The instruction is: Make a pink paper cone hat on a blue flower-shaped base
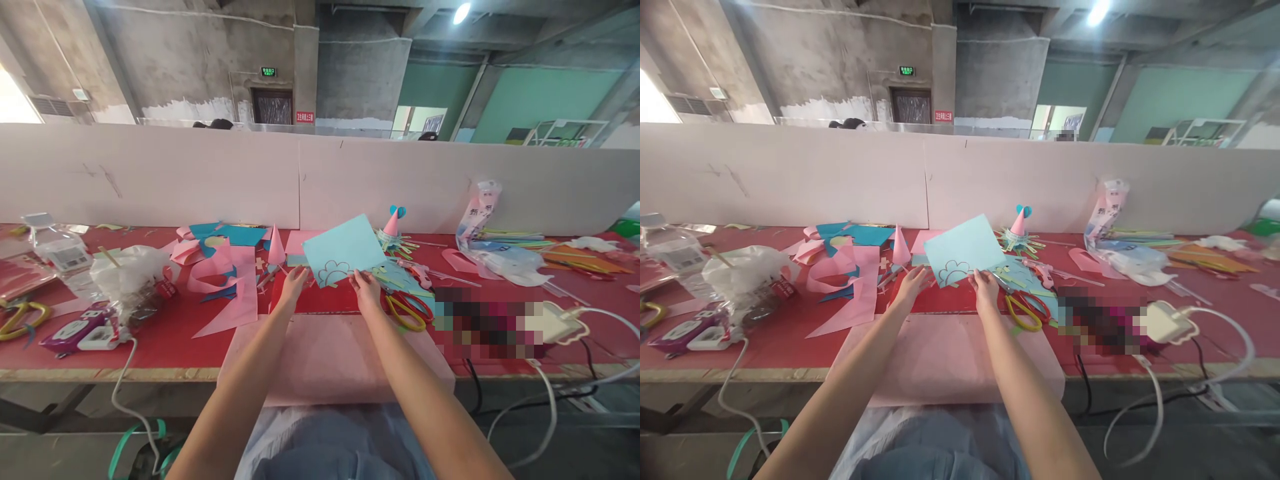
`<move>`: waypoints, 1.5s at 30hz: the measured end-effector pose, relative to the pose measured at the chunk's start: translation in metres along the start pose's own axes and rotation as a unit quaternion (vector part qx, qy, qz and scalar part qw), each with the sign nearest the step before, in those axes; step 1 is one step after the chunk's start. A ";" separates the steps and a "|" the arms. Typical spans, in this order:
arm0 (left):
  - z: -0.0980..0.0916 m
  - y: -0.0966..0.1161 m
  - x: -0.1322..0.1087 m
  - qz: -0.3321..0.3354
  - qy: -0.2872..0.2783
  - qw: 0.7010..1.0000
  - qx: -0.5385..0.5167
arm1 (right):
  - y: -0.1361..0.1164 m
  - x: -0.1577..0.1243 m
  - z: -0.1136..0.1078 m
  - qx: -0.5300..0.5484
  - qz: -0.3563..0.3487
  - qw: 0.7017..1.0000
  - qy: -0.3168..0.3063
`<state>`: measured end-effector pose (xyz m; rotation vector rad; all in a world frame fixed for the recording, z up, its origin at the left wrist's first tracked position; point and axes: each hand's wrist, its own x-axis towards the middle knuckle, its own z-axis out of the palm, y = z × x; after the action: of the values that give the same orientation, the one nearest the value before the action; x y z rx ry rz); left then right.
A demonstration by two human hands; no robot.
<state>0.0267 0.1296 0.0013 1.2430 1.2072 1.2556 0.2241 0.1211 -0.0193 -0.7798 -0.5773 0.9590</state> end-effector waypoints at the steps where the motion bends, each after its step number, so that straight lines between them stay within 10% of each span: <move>1: 0.000 0.000 0.000 -0.005 -0.010 0.999 -0.034 | -0.001 0.000 0.000 0.018 0.006 1.000 0.000; 14: 0.013 0.001 -0.013 -0.001 -0.128 0.989 -0.081 | -0.009 -0.012 0.010 0.064 0.077 0.992 -0.076; 22: 0.010 -0.002 -0.006 -0.012 -0.047 0.989 -0.138 | -0.023 -0.030 0.016 -0.181 -0.004 0.978 -0.102; 28: 0.007 0.001 -0.007 -0.018 -0.004 0.986 -0.167 | -0.071 -0.038 -0.027 -0.557 -0.160 0.802 -0.147; 35: 0.008 0.005 -0.008 -0.027 -0.004 0.987 -0.158 | -0.123 -0.003 -0.082 -0.856 -0.045 0.507 -0.089; 45: 0.009 0.002 -0.007 -0.019 -0.007 0.990 -0.139 | -0.119 0.008 -0.085 -0.850 0.019 0.502 -0.157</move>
<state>0.0354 0.1223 0.0031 1.0186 1.0026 1.3335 0.3496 0.0593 0.0256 -2.3910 -1.9248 0.2063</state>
